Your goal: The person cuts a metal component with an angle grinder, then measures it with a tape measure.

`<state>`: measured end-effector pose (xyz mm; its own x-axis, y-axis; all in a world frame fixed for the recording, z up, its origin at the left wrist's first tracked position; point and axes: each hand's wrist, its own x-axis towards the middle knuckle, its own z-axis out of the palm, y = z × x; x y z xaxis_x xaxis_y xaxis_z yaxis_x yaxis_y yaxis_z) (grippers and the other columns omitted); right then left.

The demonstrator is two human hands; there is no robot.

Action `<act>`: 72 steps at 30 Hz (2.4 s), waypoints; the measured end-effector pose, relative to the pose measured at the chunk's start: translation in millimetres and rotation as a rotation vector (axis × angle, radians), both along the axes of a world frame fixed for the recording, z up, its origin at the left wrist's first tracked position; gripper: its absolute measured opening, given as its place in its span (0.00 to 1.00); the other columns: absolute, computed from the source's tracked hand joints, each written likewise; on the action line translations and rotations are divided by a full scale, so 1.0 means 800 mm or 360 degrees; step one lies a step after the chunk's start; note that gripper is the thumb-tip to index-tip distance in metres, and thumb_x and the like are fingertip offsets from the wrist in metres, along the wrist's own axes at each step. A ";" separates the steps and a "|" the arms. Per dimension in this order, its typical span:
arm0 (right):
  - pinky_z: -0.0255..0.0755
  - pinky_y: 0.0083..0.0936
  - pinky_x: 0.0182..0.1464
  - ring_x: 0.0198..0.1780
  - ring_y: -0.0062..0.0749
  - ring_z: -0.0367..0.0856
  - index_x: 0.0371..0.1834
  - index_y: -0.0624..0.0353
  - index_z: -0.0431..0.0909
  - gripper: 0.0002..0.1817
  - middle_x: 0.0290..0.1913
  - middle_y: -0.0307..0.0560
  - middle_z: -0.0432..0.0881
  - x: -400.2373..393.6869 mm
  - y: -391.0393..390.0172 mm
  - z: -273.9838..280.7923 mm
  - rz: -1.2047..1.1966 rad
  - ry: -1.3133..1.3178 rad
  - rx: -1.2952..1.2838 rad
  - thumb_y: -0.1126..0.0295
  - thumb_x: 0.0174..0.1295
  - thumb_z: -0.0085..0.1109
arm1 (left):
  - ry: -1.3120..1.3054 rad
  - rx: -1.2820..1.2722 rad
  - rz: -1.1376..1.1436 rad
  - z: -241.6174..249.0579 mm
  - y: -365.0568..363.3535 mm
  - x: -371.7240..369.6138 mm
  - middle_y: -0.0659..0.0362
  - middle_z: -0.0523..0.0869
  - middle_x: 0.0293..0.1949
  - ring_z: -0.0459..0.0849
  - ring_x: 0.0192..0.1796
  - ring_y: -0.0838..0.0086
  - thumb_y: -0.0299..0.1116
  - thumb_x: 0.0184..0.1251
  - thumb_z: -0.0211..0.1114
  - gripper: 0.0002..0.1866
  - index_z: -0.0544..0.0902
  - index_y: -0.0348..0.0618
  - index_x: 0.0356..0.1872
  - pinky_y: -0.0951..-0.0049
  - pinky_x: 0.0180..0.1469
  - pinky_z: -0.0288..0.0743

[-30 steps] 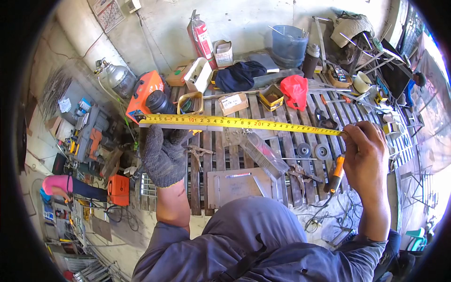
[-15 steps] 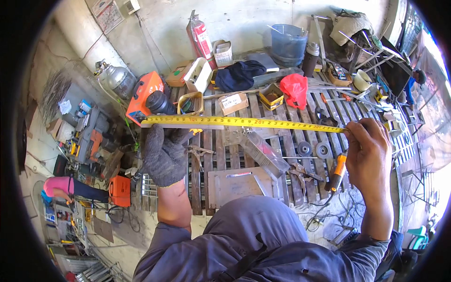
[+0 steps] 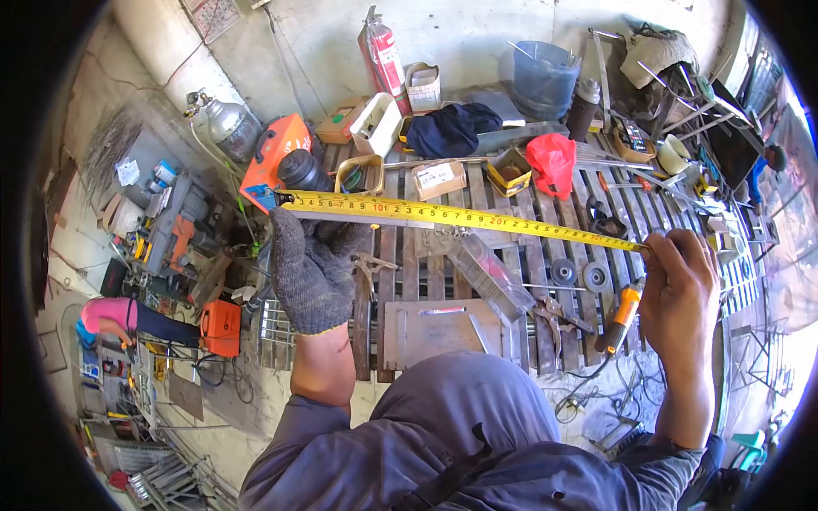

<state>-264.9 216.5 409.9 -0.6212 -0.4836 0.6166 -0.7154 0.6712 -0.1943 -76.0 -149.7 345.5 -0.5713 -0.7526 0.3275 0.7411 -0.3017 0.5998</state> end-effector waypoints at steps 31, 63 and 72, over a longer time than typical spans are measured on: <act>0.79 0.47 0.54 0.48 0.55 0.86 0.47 0.62 0.90 0.06 0.45 0.54 0.86 0.010 -0.008 0.005 -0.0038 0.0047 0.0068 0.77 0.70 0.72 | -0.0029 0.0008 -0.0019 0.000 -0.002 0.009 0.43 0.91 0.64 0.91 0.68 0.45 0.47 0.91 0.62 0.23 0.82 0.42 0.73 0.39 0.64 0.94; 0.80 0.47 0.55 0.49 0.54 0.87 0.47 0.61 0.91 0.05 0.45 0.53 0.87 0.003 -0.009 0.006 -0.0046 0.0089 0.0073 0.77 0.70 0.73 | 0.0062 0.0080 -0.0025 0.005 0.012 0.010 0.43 0.91 0.63 0.93 0.64 0.48 0.47 0.89 0.65 0.27 0.80 0.35 0.74 0.43 0.62 0.97; 0.80 0.47 0.54 0.49 0.54 0.86 0.47 0.61 0.91 0.06 0.45 0.53 0.87 0.004 -0.016 0.009 -0.0039 0.0094 0.0014 0.78 0.68 0.73 | 0.0029 -0.0008 -0.0028 -0.019 0.005 0.005 0.44 0.90 0.67 0.91 0.67 0.47 0.45 0.90 0.64 0.27 0.78 0.41 0.79 0.37 0.67 0.92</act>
<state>-261.4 204.0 417.4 -0.5958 -0.4742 0.6482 -0.7086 0.6903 -0.1462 -71.9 -146.1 330.4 -0.5784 -0.7407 0.3417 0.7464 -0.3116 0.5880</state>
